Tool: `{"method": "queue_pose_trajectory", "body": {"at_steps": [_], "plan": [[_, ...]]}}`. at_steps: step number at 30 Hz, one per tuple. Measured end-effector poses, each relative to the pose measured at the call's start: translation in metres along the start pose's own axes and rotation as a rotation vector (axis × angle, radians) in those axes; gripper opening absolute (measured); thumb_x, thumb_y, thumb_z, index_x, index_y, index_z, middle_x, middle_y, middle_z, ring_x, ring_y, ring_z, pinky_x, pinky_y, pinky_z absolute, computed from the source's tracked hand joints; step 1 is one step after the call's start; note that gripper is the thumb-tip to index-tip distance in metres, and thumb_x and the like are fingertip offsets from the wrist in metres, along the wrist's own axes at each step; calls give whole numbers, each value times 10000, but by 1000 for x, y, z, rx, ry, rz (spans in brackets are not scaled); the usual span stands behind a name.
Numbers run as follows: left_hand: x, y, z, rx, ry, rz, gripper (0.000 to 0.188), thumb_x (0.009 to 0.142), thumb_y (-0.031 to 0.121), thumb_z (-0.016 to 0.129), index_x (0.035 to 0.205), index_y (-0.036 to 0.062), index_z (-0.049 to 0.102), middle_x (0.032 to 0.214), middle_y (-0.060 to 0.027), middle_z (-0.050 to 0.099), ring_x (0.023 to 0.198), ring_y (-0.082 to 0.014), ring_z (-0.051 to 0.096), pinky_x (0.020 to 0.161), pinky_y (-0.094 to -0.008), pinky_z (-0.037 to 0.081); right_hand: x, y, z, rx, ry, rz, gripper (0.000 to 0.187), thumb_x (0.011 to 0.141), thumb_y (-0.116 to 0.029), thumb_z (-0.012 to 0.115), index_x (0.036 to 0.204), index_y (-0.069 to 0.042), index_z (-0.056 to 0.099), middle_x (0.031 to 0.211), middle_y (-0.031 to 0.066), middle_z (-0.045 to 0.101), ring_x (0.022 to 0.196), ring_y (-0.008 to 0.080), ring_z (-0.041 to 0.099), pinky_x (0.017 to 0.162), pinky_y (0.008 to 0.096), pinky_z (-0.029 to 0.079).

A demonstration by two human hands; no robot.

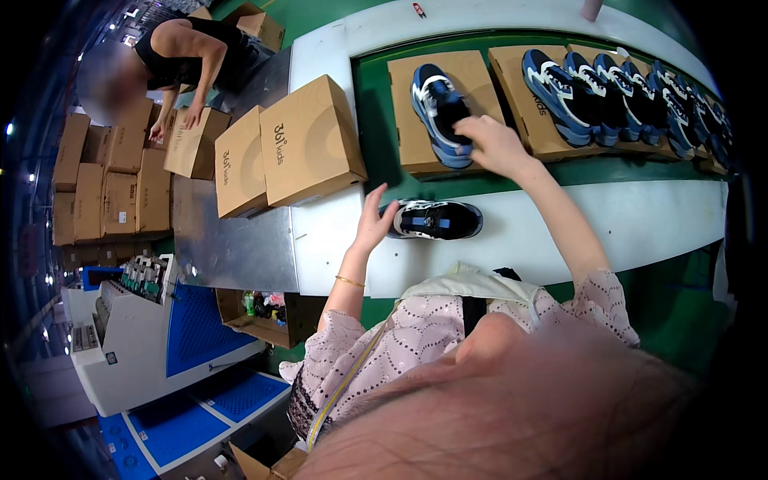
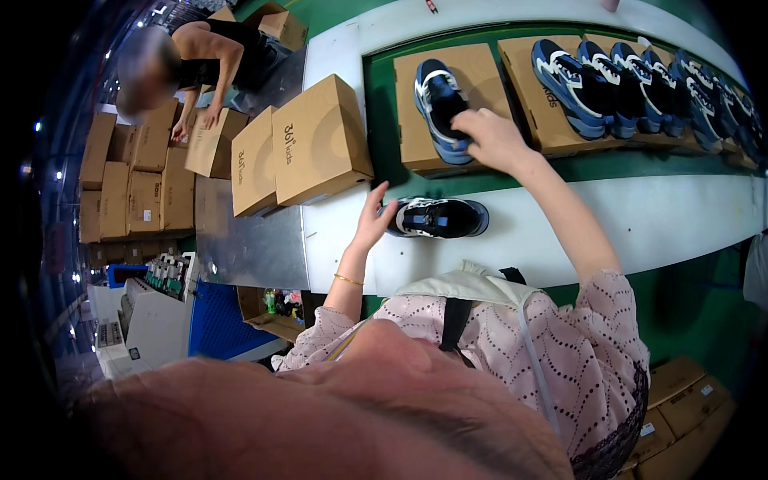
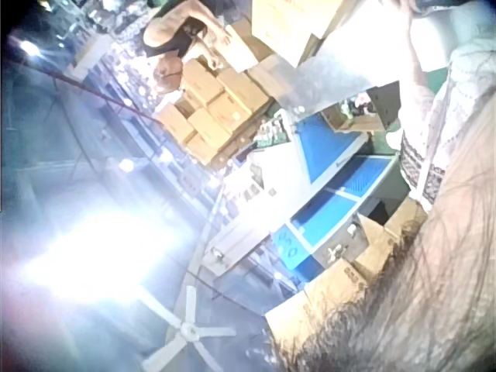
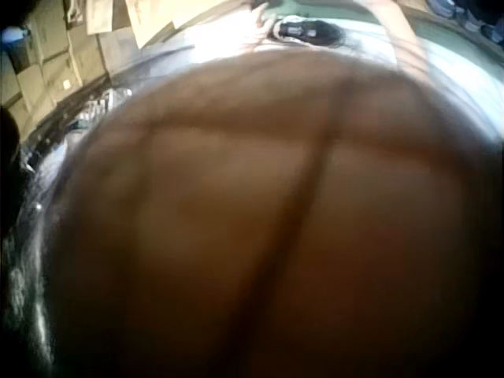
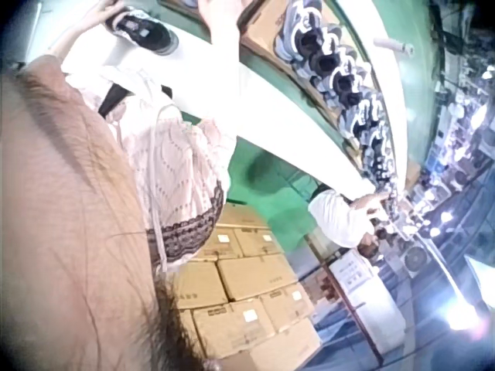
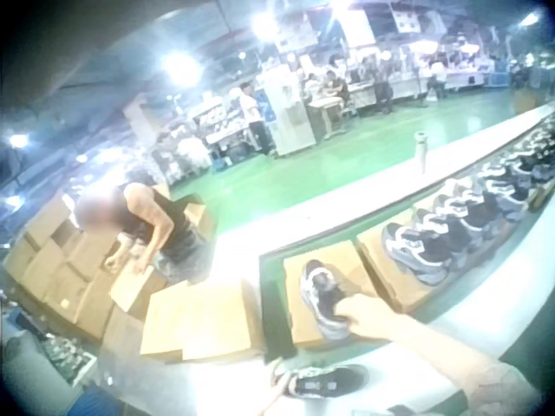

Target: The person repeatedly picks up blue and white sneakers, places them into cardboard boxes labeled '361° kids', and closes the boxes. The person handles the shoes and boxes by hand on a metal workbench in a warehouse setting.

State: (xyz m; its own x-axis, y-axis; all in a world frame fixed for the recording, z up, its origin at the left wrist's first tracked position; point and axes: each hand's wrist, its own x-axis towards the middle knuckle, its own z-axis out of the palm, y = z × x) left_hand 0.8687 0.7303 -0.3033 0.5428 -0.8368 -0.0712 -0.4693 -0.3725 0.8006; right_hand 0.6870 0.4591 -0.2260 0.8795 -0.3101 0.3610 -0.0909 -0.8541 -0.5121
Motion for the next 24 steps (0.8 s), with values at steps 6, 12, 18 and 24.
{"method": "queue_pose_trajectory", "body": {"at_steps": [6,12,18,24], "plan": [[53,11,-8,-486,48,-215,619,905,341,523,1380,31,275,1368,-158,365,1203,-263,421,961,-351,370,-65,-46,4,105,70,35,416,682,-118,710,1065,-107,548,1145,68,506,942,289,535,771,387,467],[150,4,62,323,-186,-24,693,789,215,595,1404,211,277,1443,-210,217,1200,-275,456,971,-342,391,-105,-46,75,-72,-485,-53,261,656,-120,685,894,-85,586,953,35,543,855,263,563,694,379,476],[126,30,8,46,83,329,444,787,169,600,1219,102,518,1250,-173,493,1115,-303,510,925,-340,419,-113,-51,-25,156,-201,-54,191,605,2,646,778,-51,586,815,107,557,766,301,561,650,383,454],[40,-52,-72,-706,1066,-119,224,869,204,590,976,21,518,863,-56,530,726,-106,532,635,-243,447,-132,-26,-104,-186,378,295,281,734,8,662,1006,14,589,1038,160,573,950,302,550,844,322,422]]}}
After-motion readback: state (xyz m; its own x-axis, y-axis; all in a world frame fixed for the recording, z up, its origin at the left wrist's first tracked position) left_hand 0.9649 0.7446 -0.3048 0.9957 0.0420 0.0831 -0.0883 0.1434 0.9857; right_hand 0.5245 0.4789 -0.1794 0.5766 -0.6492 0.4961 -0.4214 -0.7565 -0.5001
